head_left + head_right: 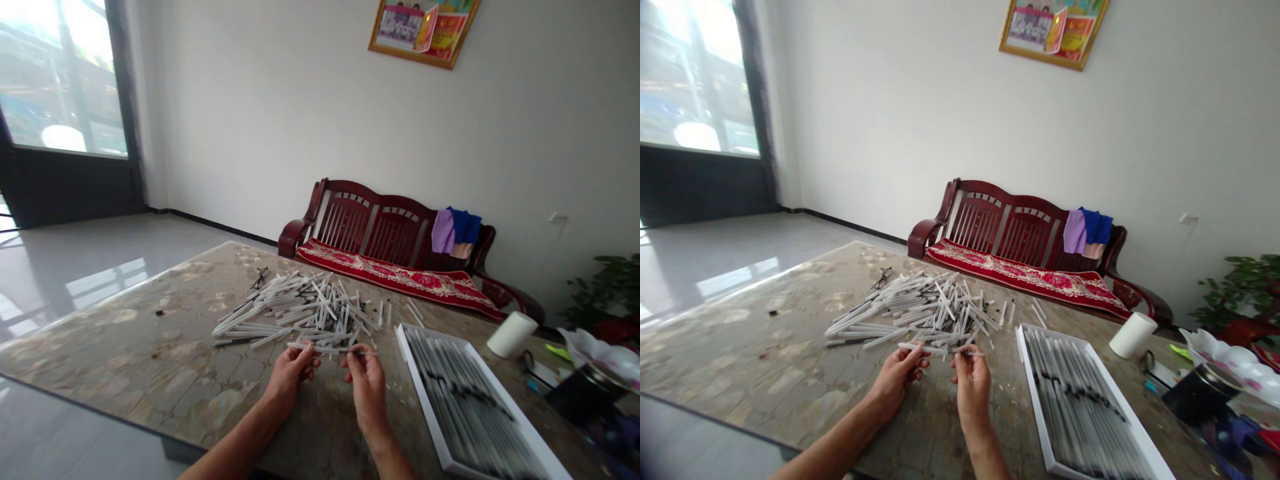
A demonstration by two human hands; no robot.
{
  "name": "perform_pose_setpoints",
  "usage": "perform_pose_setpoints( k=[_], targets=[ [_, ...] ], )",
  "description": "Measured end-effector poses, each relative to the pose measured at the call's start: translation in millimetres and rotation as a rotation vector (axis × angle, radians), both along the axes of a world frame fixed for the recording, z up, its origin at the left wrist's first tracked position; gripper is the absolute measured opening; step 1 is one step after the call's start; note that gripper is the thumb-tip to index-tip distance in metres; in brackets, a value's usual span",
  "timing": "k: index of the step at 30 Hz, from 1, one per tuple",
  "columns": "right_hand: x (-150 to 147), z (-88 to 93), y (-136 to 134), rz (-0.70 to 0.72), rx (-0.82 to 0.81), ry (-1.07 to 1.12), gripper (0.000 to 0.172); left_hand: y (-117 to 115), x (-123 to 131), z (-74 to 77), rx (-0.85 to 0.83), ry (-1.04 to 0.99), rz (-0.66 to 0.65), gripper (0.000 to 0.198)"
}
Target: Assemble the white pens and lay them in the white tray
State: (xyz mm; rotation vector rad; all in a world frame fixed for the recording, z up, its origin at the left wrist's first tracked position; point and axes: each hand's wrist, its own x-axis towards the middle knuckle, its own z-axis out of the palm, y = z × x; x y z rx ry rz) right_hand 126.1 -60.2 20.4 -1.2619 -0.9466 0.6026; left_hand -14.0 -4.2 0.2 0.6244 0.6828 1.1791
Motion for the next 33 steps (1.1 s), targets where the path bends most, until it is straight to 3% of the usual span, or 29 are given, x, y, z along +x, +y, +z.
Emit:
perform_pose_setpoints(
  k=[3,6,11,19,29,33],
  targets=[
    [4,-4.7,5,0.101,-0.047,-0.033,0.033,3,-2,-1.4,-0.050,-0.064,-0.004,0.039],
    [31,-9.6,17,0.004,-0.092,-0.139,0.037,9,-6,-2.4,-0.173,-0.170,0.054,0.027],
    [79,-20.7,41,-0.140,-0.336,-0.696,0.022,14,-10,-1.5,-0.246,-0.223,0.064,0.015],
    [74,-30.7,58,-0.185,-0.488,-1.072,0.029,10,-4,-2.3,-0.176,-0.166,0.034,0.024],
    [64,-23.0,52,-0.134,-0.496,-1.228,0.016,9,-3,-4.1,-0.144,-0.111,-0.003,0.030],
    [64,-23.4,51,-0.166,-0.363,-0.915,0.008,8,-1,-2.9,-0.130,-0.104,0.009,0.036]
  ],
)
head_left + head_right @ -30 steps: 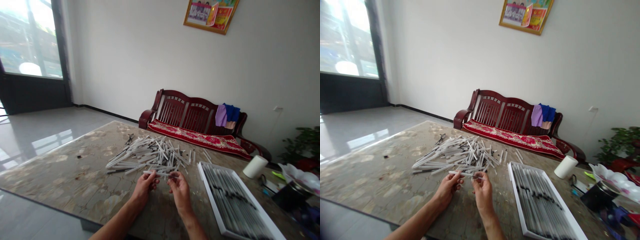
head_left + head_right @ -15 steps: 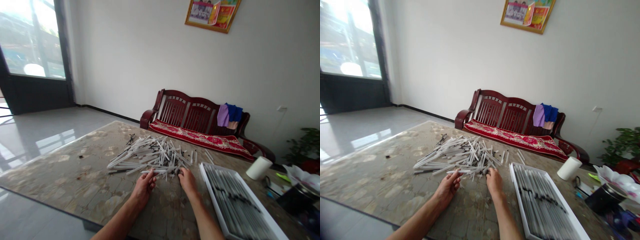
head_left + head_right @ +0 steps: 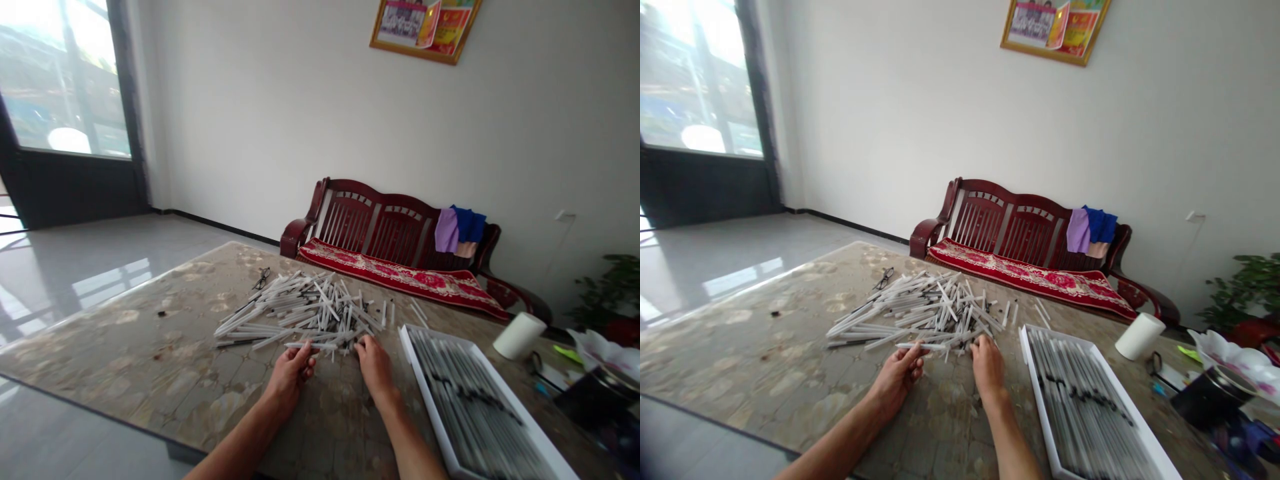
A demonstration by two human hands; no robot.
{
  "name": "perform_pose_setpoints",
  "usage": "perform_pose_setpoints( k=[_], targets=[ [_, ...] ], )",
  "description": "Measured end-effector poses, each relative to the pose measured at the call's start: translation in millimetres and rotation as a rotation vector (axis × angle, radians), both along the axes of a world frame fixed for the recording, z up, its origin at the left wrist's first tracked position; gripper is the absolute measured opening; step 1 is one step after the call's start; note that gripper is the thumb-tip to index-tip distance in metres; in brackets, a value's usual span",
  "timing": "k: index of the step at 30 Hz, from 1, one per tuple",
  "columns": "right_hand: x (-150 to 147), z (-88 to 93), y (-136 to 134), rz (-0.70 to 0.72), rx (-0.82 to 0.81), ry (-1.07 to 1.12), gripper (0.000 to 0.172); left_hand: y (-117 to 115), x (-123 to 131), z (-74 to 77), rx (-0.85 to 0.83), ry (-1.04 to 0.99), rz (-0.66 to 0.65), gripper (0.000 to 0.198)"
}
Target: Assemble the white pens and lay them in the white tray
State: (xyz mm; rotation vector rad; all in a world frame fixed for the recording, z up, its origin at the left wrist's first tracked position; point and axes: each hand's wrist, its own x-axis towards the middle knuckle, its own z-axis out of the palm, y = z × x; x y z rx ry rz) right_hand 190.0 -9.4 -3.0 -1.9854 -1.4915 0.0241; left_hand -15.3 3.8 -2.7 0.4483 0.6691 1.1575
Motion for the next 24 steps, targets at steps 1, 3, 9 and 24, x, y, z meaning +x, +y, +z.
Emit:
perform_pose_setpoints(
  k=[1,3,9,24],
  targets=[
    [-2,0.3,-1,0.017,0.050,0.159,0.008,0,0,0.4,0.004,0.004,0.003,0.038],
    [-9,1.9,-6,0.082,0.140,0.514,0.017,-1,0,1.0,0.016,0.012,0.005,0.042],
    [-46,10.7,-26,0.195,0.269,1.038,0.030,-3,1,0.6,0.052,0.047,0.015,0.045],
    [-60,6.7,-30,0.196,0.336,1.029,0.022,-2,2,-3.3,0.066,0.059,0.025,0.050]
  ],
)
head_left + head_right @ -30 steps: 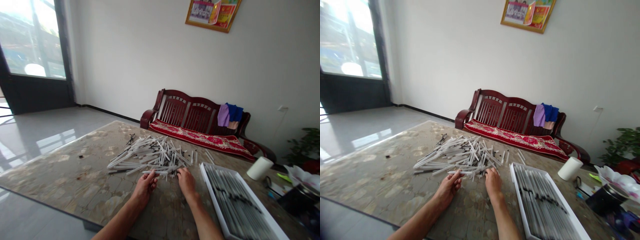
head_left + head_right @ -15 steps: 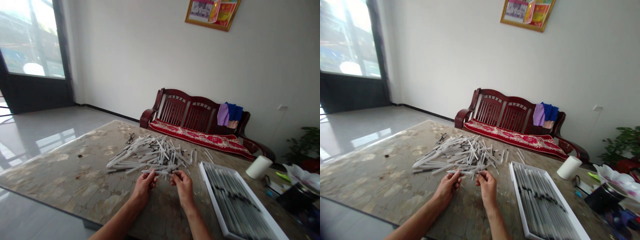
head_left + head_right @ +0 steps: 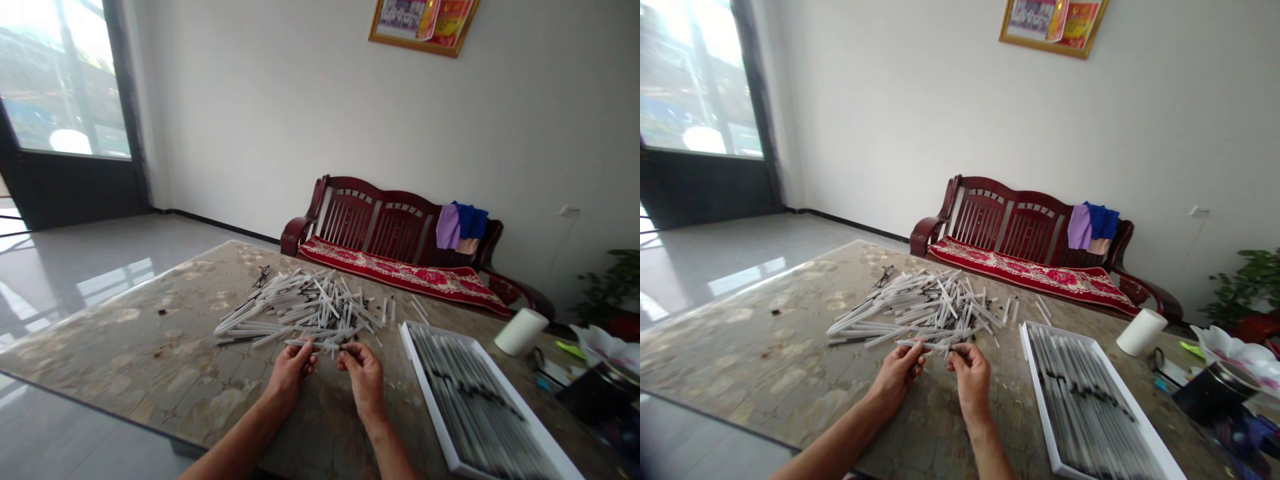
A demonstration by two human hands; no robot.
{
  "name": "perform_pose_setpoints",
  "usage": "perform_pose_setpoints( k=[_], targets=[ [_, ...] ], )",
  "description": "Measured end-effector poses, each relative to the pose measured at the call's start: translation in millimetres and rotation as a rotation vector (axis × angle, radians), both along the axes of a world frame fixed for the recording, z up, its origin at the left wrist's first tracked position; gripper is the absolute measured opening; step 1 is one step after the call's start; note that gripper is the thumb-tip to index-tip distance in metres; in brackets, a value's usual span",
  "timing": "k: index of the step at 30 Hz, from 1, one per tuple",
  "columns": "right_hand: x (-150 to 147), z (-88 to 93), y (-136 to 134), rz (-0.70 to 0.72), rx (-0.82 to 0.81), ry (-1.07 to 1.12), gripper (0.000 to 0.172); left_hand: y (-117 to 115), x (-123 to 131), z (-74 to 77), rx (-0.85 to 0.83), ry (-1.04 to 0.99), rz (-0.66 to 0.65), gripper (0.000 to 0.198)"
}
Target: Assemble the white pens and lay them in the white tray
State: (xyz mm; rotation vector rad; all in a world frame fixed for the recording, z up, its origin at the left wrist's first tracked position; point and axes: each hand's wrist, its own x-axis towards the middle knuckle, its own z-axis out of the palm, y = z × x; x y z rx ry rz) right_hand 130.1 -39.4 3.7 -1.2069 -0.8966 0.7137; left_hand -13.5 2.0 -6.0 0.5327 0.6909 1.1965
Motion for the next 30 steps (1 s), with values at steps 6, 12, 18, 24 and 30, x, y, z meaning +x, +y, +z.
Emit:
perform_pose_setpoints(
  k=[6,12,18,24,30],
  targets=[
    [3,-2.1,-2,-0.036,0.013,-0.133,0.020,0,0,0.8,0.006,0.020,0.004,0.051],
    [7,-3.8,-3,-0.057,0.029,-0.228,0.018,-2,1,0.5,0.063,0.067,-0.005,0.049],
    [5,-7.1,-2,-0.064,0.023,-0.245,0.022,-4,0,-1.5,0.115,0.092,0.001,0.046],
    [7,-11.9,-5,-0.024,-0.042,-0.439,0.026,-2,1,-5.8,0.147,0.140,0.010,0.042],
    [4,-15.9,-9,-0.132,0.027,-0.689,0.026,-5,2,-4.5,0.174,0.170,0.015,0.041]
  ],
)
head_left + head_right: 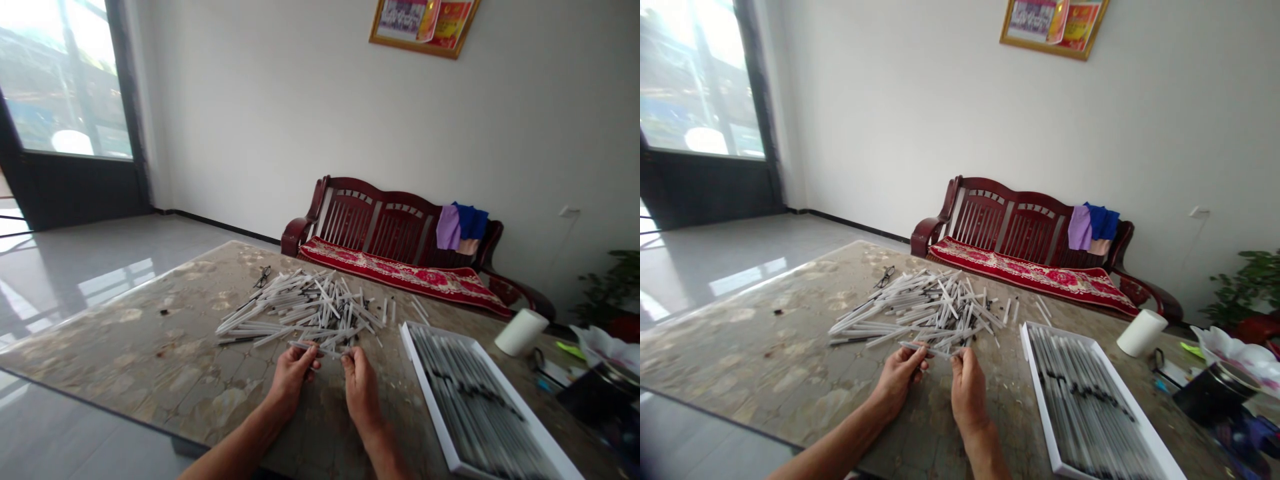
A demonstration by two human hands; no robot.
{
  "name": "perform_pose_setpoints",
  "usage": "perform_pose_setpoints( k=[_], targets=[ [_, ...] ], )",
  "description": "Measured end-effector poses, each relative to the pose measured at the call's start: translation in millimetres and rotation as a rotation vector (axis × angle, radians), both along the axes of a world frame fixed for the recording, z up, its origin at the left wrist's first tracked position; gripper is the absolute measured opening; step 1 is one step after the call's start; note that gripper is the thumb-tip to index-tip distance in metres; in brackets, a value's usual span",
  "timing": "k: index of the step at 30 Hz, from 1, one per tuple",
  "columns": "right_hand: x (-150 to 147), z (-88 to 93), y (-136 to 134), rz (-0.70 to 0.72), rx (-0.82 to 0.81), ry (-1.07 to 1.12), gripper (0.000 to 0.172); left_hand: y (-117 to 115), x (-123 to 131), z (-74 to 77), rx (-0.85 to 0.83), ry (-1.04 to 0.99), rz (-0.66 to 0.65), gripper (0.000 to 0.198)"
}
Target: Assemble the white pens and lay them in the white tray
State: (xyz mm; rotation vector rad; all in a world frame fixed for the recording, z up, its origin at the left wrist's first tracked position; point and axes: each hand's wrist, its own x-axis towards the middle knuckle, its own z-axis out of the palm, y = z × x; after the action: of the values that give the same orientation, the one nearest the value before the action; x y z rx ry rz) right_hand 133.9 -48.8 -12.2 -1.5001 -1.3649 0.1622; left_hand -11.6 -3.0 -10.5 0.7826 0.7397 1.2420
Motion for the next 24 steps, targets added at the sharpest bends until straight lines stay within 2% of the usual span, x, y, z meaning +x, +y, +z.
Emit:
perform_pose_setpoints(
  k=[5,11,15,19,21,24],
  targets=[
    [-5,-5.5,5,-0.082,0.030,-0.064,0.039,-1,1,0.4,0.004,0.015,-0.003,0.042],
    [-4,-1.8,-1,0.073,-0.059,0.135,0.044,3,1,-1.5,-0.029,-0.005,0.022,0.044],
    [-3,2.6,-5,0.066,-0.030,0.060,0.037,1,2,1.6,-0.007,0.018,-0.015,0.042],
    [0,0.9,-3,0.031,-0.083,0.011,0.049,-2,2,5.2,-0.009,0.038,-0.035,0.043],
    [2,-0.5,-3,0.068,-0.122,0.043,0.051,-2,1,5.7,-0.010,0.054,-0.029,0.044],
    [3,-1.1,-5,0.118,-0.113,0.085,0.043,-1,1,5.1,0.000,0.070,-0.017,0.044]
  ],
)
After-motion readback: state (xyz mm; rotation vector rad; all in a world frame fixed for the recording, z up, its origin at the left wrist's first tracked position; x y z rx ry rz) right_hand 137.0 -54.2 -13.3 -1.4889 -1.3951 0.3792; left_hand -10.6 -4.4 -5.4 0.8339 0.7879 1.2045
